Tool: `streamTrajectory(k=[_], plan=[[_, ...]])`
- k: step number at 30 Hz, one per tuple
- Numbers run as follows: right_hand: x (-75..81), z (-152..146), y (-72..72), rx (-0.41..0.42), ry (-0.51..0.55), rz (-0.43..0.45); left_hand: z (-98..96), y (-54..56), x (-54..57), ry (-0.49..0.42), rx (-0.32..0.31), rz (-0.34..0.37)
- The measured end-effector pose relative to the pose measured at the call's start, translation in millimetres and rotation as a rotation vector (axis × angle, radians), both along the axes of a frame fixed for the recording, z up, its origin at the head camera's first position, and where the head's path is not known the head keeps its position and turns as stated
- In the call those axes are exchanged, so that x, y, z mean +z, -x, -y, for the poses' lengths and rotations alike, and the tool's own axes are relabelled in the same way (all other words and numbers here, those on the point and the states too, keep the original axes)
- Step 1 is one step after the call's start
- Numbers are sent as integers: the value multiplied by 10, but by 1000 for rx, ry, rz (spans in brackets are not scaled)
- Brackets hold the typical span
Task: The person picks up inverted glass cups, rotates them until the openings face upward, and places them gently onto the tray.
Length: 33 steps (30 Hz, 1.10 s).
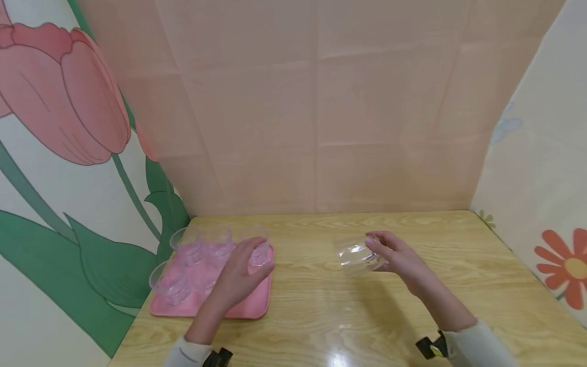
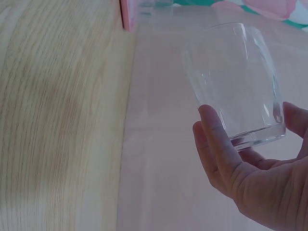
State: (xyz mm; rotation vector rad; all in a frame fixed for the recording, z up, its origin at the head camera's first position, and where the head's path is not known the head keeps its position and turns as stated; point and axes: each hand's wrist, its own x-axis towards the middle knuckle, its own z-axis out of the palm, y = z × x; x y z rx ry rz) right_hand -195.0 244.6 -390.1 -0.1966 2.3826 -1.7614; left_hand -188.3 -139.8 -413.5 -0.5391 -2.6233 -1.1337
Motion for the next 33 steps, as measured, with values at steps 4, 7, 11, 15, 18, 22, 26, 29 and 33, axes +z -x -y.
streamTrajectory(k=[4, 7, 11, 15, 18, 22, 26, 29, 33], plan=[[1, 66, -3, 9, 19, 6, -26, -1, 5, -13, -19, 24], [8, 123, -7, 24, 38, 8, -47, 4, 2, -14, -28, 17], [15, 201, -17, 32, 61, 12, -80, 4, -4, -21, -34, -1], [3, 264, -19, 29, 96, 20, -111, -2, 2, -24, -35, 14], [-14, 313, -14, 25, 125, 28, -130, -12, 10, -34, -44, 14], [-37, 373, -7, 14, 162, 45, -160, -27, 29, -49, -64, 0], [-47, 432, 2, 13, 193, 57, -187, -31, 41, -60, -72, 18], [-47, 478, 8, 19, 201, 65, -203, -30, 42, -67, -75, 35], [-46, 535, 14, 28, 206, 79, -226, -34, 54, -76, -88, 30]])
